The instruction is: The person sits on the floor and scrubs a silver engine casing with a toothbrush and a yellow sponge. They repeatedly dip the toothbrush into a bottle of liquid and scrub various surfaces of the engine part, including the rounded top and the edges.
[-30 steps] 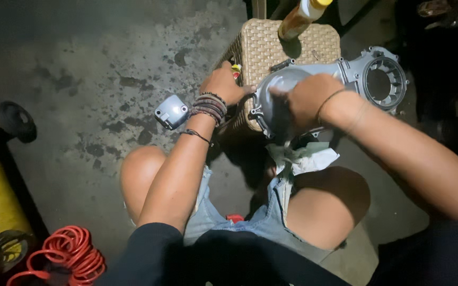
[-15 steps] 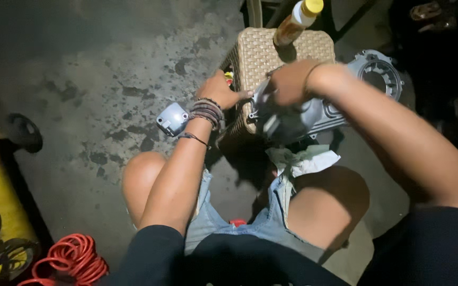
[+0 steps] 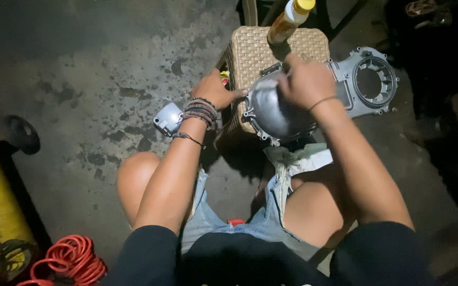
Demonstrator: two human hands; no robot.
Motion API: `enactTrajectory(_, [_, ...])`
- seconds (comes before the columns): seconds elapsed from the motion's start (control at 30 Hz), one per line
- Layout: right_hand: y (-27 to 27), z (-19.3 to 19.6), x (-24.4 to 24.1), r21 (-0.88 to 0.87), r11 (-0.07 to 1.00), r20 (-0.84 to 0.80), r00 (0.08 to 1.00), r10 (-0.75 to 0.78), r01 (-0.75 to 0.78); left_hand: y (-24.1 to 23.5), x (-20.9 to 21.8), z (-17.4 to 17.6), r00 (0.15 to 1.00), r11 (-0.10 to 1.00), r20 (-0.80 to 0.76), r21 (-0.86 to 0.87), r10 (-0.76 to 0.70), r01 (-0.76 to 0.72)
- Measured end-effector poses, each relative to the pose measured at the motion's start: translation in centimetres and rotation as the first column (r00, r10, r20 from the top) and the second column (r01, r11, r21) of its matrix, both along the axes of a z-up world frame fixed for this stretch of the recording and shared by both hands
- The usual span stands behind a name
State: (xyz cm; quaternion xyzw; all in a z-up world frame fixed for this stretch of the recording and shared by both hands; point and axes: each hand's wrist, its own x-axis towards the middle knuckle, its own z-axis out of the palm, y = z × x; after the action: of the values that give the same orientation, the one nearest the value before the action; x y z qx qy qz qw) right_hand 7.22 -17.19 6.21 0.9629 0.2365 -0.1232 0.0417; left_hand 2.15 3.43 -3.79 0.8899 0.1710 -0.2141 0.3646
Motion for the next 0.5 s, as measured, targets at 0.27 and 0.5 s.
enactTrajectory(0.27, [-1.9,-2.9,3.8,-0.062,0.997,0.303,0.951,0.07,-0.053,0.0,-0.1,0.0,1.0,0.999,0.025,-0.035,0.011,-0.01])
enactTrajectory(0.5, [0.1,-1.2,2.9,-0.078,0.965,0.071,0.964,0.255,-0.25,0.3,-1.1,1.4,0.995,0.997,0.102,-0.079,0.016,-0.008])
